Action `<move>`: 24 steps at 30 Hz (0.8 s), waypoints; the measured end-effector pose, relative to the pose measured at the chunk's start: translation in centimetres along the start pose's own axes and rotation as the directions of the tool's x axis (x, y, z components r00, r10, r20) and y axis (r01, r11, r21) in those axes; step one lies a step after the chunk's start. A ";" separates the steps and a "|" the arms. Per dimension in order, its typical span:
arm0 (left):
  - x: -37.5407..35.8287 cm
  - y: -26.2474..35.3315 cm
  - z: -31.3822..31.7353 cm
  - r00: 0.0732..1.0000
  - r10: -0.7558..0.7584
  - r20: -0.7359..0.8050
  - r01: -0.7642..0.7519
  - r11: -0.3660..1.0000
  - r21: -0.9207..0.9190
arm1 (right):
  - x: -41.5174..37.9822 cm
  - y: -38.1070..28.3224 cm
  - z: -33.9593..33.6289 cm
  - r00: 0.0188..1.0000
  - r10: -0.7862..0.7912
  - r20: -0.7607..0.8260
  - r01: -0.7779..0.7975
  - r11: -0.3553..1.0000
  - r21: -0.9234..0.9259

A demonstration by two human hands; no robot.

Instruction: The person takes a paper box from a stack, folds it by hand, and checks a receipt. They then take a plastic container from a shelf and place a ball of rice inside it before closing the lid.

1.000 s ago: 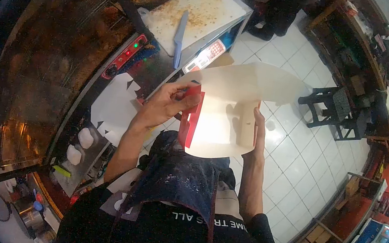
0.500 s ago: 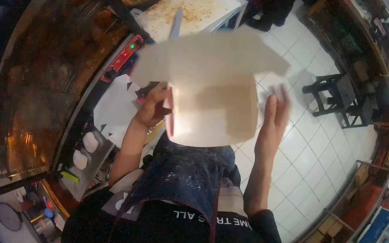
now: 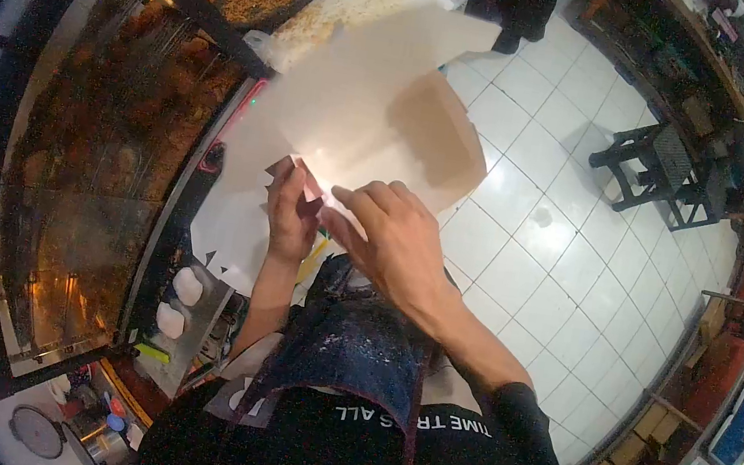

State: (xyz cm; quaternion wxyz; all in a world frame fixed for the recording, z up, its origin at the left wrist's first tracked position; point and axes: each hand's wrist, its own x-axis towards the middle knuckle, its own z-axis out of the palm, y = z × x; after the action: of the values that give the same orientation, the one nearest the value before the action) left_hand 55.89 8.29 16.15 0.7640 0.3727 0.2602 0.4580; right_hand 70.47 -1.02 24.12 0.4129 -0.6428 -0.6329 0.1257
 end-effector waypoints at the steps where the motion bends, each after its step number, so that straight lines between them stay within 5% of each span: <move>1: 0.0 -0.1 0.5 1.000 0.004 -0.001 -0.004 1.000 -0.001 | 0.1 0.5 0.6 0.998 0.034 0.047 -0.033 0.999 -0.017; 4: 0.1 0.3 0.8 0.987 0.098 0.127 -0.128 0.958 0.256 | 0.2 0.7 1.5 0.993 0.094 0.068 -0.097 0.995 0.035; 7: 0.2 -0.7 2.2 0.967 0.252 0.036 -0.240 0.856 0.458 | -0.2 1.2 2.5 0.998 0.053 0.022 -0.054 0.998 0.046; 9: 0.2 -0.2 2.3 0.977 0.204 0.053 -0.207 0.882 0.422 | -0.2 1.4 2.5 1.000 0.012 0.007 -0.013 0.999 0.053; 12: 0.5 -0.8 1.6 0.995 0.098 0.032 -0.102 0.903 0.416 | 0.6 1.2 0.5 0.855 0.422 0.300 -0.515 0.757 0.403; 13: 0.8 -1.0 1.4 0.992 0.117 0.039 -0.123 0.930 0.347 | 0.3 1.8 0.5 0.856 0.420 0.303 -0.514 0.759 0.400; 15: 1.2 -1.2 1.1 0.990 0.138 0.040 -0.144 0.951 0.274 | -0.6 3.2 1.1 0.859 0.387 0.337 -0.500 0.488 0.715; 20: 0.3 0.3 0.5 0.964 -0.160 0.210 0.114 0.969 0.217 | -2.3 3.2 -0.4 0.810 0.357 0.465 -0.585 0.444 0.678; 24: -1.2 0.0 1.7 0.917 -0.294 0.269 0.208 0.929 0.308 | -3.8 3.7 -1.6 0.708 0.468 0.529 -0.649 0.135 0.749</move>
State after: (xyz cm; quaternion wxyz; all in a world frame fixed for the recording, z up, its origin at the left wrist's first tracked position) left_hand 56.53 6.64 17.22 0.7894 0.5047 0.2434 0.2507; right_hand 73.56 -4.58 21.16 0.5576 -0.4833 -0.2006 0.6445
